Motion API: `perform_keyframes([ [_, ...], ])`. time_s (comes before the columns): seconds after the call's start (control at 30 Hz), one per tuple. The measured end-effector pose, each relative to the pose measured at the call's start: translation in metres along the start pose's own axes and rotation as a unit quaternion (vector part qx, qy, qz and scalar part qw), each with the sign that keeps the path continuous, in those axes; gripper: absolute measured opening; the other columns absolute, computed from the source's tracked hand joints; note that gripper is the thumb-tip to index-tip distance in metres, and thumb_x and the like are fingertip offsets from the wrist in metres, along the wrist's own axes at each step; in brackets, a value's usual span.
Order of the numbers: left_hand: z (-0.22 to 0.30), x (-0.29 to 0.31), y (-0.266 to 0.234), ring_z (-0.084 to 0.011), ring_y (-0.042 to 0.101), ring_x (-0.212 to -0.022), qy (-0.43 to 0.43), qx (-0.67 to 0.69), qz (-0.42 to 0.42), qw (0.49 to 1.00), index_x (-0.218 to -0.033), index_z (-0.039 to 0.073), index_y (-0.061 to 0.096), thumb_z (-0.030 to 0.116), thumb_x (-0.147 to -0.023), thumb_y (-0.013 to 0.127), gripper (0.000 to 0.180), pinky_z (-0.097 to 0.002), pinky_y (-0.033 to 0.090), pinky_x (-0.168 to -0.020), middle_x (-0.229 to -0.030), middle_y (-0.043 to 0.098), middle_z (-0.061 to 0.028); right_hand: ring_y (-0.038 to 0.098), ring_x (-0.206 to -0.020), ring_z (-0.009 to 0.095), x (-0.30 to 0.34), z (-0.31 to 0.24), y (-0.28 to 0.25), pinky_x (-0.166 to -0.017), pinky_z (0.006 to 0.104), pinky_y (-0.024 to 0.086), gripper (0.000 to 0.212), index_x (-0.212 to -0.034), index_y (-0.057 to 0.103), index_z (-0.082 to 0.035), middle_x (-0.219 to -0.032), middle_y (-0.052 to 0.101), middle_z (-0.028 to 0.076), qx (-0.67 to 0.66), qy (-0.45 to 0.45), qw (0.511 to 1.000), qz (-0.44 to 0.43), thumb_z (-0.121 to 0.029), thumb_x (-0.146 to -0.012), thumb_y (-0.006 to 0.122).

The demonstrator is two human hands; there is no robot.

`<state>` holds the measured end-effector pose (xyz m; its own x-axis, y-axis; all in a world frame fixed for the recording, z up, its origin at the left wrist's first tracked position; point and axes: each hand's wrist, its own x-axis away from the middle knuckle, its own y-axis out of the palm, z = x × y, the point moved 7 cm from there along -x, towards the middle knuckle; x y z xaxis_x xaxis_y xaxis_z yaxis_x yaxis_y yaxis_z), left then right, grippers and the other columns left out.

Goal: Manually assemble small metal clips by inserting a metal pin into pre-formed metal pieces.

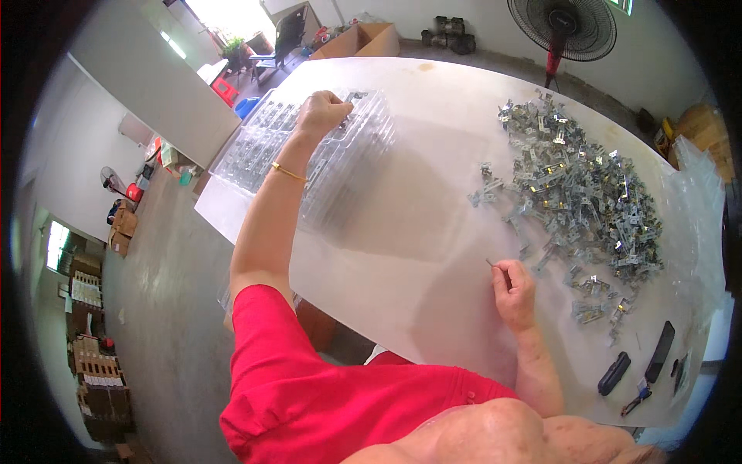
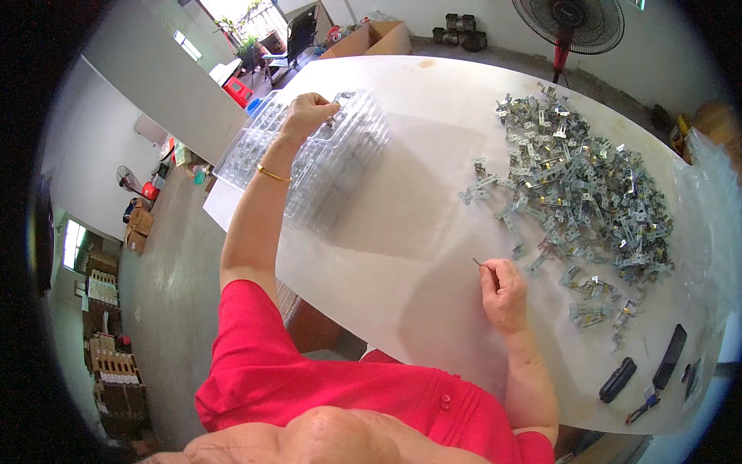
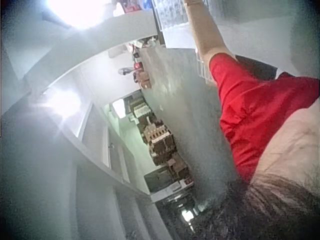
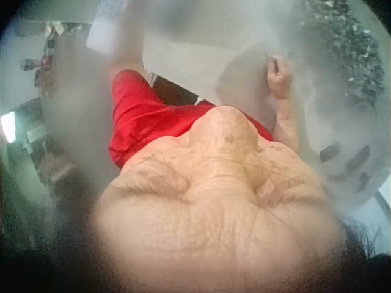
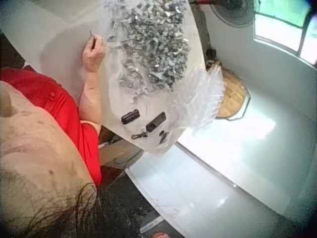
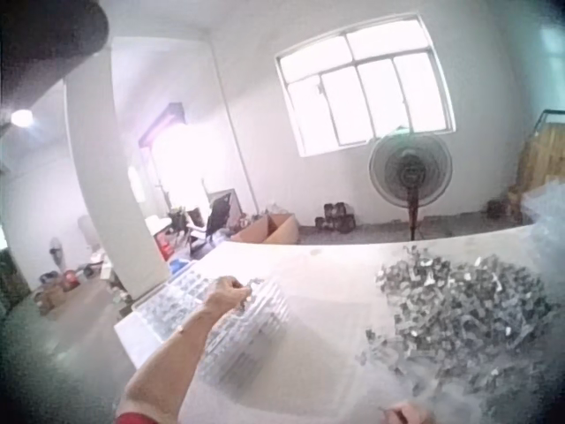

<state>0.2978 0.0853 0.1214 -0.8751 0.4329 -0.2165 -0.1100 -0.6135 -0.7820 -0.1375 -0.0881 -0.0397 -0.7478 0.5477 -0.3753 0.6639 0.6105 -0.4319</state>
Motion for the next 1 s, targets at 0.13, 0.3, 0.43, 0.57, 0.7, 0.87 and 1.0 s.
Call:
perform_keyframes([
  [0.13,-0.007,-0.01,0.012,-0.0277,0.072,-0.078,-0.003,-0.08,-0.014,0.997,-0.083,0.003,0.077,0.032,-0.068,0.071,0.033,-0.0371,0.055,-0.077,-0.08,0.074,-0.0183,0.059,-0.068,0.025,0.0,0.003,0.001,-0.062,0.0345,0.048,0.005,-0.094,0.061,-0.004,-0.084,0.062,0.01,-0.002,0.008,1.0,-0.008,-0.004,-0.092,0.065],
  [0.3,-0.007,-0.012,0.021,-0.0306,0.072,-0.087,-0.015,-0.121,-0.038,0.992,-0.083,0.003,0.076,0.029,-0.07,0.07,0.03,-0.0378,0.054,-0.082,-0.086,0.073,-0.0208,0.06,-0.07,0.026,0.0,0.004,0.002,-0.064,0.0353,0.049,0.005,-0.094,0.061,-0.004,-0.084,0.062,0.01,-0.001,0.017,1.0,-0.012,-0.004,-0.091,0.065],
  [0.43,0.0,-0.011,0.023,-0.0315,0.072,-0.086,-0.007,-0.137,-0.042,0.99,-0.085,0.003,0.075,0.029,-0.07,0.07,0.031,-0.0388,0.054,-0.082,-0.087,0.073,-0.0208,0.06,-0.071,0.026,0.0,0.004,0.0,-0.064,0.0353,0.049,0.005,-0.095,0.061,-0.004,-0.084,0.062,0.01,-0.002,0.023,1.0,-0.01,-0.004,-0.092,0.065],
  [0.57,-0.006,-0.006,0.021,-0.0319,0.071,-0.086,0.005,-0.145,-0.026,0.989,-0.086,0.002,0.075,0.027,-0.07,0.069,0.03,-0.0395,0.054,-0.082,-0.087,0.073,-0.0217,0.06,-0.071,0.025,-0.001,0.0,0.003,-0.064,0.0349,0.049,0.005,-0.095,0.061,-0.004,-0.085,0.062,0.01,-0.001,0.019,1.0,-0.02,-0.004,-0.092,0.065],
  [0.7,0.005,0.007,0.011,-0.0324,0.071,-0.083,0.044,-0.129,-0.01,0.991,-0.086,0.001,0.075,0.021,-0.073,0.065,0.027,-0.0399,0.054,-0.08,-0.085,0.072,-0.0231,0.06,-0.071,0.024,0.002,0.004,0.002,-0.064,0.0344,0.049,0.004,-0.095,0.062,-0.004,-0.086,0.062,0.01,-0.007,0.03,0.999,-0.018,-0.004,-0.092,0.065],
  [0.87,0.009,0.047,-0.017,-0.0168,0.064,-0.067,0.133,-0.106,-0.007,0.985,-0.09,-0.001,0.073,0.015,-0.082,0.064,0.02,-0.0338,0.051,-0.065,-0.072,0.07,-0.0122,0.059,-0.071,0.023,0.001,0.004,0.002,-0.064,0.0334,0.048,0.004,-0.096,0.062,-0.003,-0.087,0.062,0.01,-0.022,0.036,0.999,-0.02,-0.005,-0.093,0.064],
  [1.0,0.012,0.094,-0.033,-0.0217,0.067,-0.069,0.092,-0.104,-0.044,0.989,-0.096,-0.002,0.073,0.009,-0.087,0.061,0.019,-0.0352,0.052,-0.067,-0.077,0.072,-0.0168,0.058,-0.071,0.021,0.001,0.007,0.002,-0.063,0.0323,0.048,0.003,-0.096,0.063,-0.003,-0.086,0.062,0.009,-0.007,0.029,0.999,-0.023,-0.005,-0.094,0.064],
])
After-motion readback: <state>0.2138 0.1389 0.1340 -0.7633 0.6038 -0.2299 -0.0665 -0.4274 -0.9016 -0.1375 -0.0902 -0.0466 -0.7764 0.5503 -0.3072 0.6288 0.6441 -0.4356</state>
